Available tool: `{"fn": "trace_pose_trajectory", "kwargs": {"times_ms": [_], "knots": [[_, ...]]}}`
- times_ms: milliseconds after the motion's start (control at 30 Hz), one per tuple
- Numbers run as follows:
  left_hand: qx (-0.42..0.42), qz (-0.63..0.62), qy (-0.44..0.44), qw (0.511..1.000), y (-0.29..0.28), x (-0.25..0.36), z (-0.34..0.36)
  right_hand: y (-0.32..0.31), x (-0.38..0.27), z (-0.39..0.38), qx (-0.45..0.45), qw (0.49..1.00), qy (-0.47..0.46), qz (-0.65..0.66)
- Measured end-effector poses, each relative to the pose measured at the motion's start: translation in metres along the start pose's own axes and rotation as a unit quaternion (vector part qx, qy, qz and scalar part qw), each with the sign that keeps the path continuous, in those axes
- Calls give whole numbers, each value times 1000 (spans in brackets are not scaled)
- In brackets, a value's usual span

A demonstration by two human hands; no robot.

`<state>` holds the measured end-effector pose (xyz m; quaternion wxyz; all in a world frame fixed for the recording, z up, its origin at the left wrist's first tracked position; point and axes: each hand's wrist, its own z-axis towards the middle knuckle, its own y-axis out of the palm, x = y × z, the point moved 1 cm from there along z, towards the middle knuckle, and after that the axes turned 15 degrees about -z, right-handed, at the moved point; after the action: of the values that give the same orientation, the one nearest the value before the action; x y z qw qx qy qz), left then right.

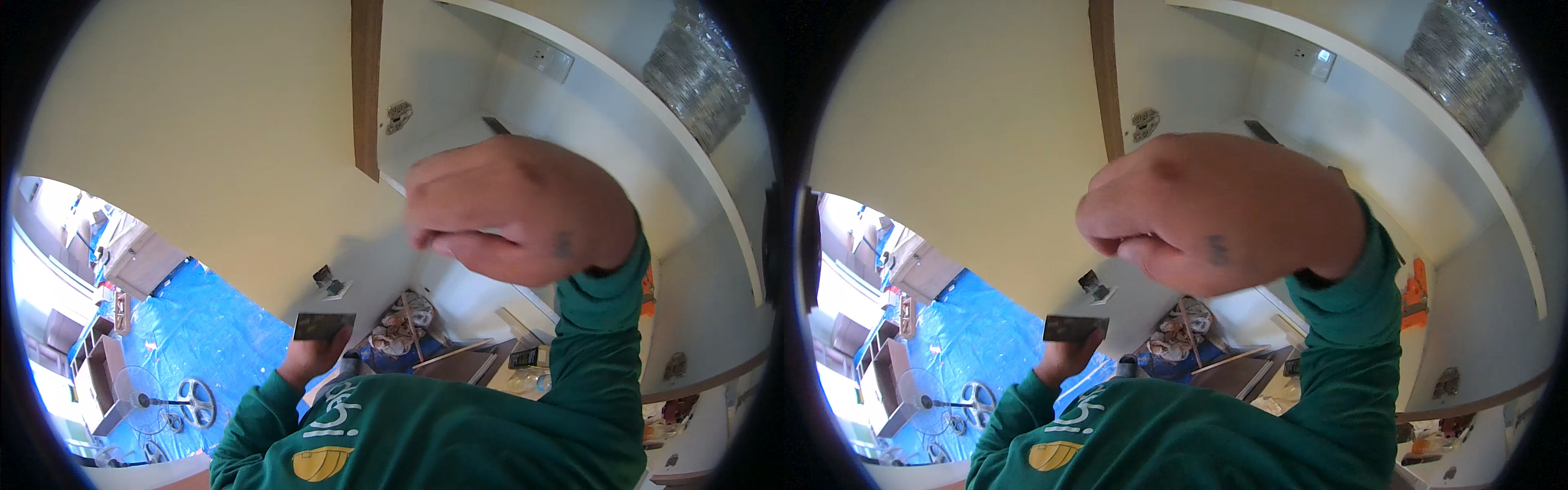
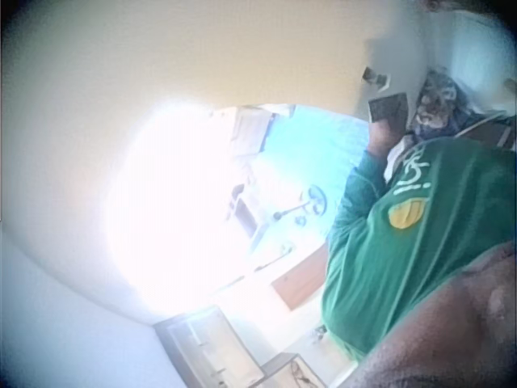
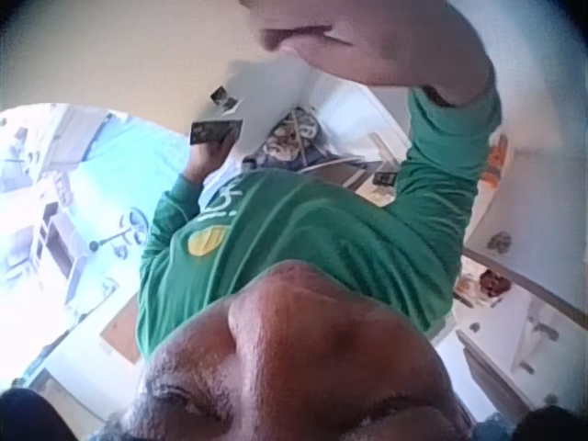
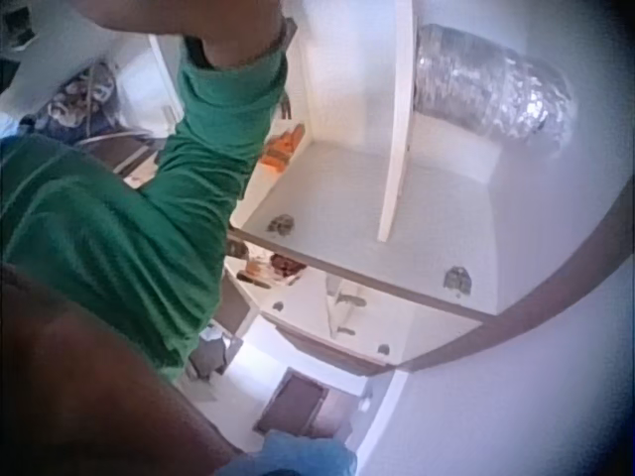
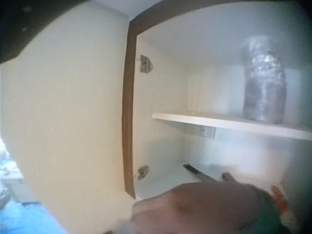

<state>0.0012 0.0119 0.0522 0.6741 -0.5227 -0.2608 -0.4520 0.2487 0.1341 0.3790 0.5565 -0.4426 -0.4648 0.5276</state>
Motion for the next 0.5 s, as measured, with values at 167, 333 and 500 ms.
{"fn": "trace_pose_trajectory", "kwargs": {"times_ms": [167,333,500], "knots": [[-38,97,135,985,-34,30,59,73,13,18,23,996,70,58],[-69,116,153,979,-57,60,112,107,35,27,6,995,48,84],[-137,208,145,958,-84,74,160,99,55,28,25,980,191,59]]}}
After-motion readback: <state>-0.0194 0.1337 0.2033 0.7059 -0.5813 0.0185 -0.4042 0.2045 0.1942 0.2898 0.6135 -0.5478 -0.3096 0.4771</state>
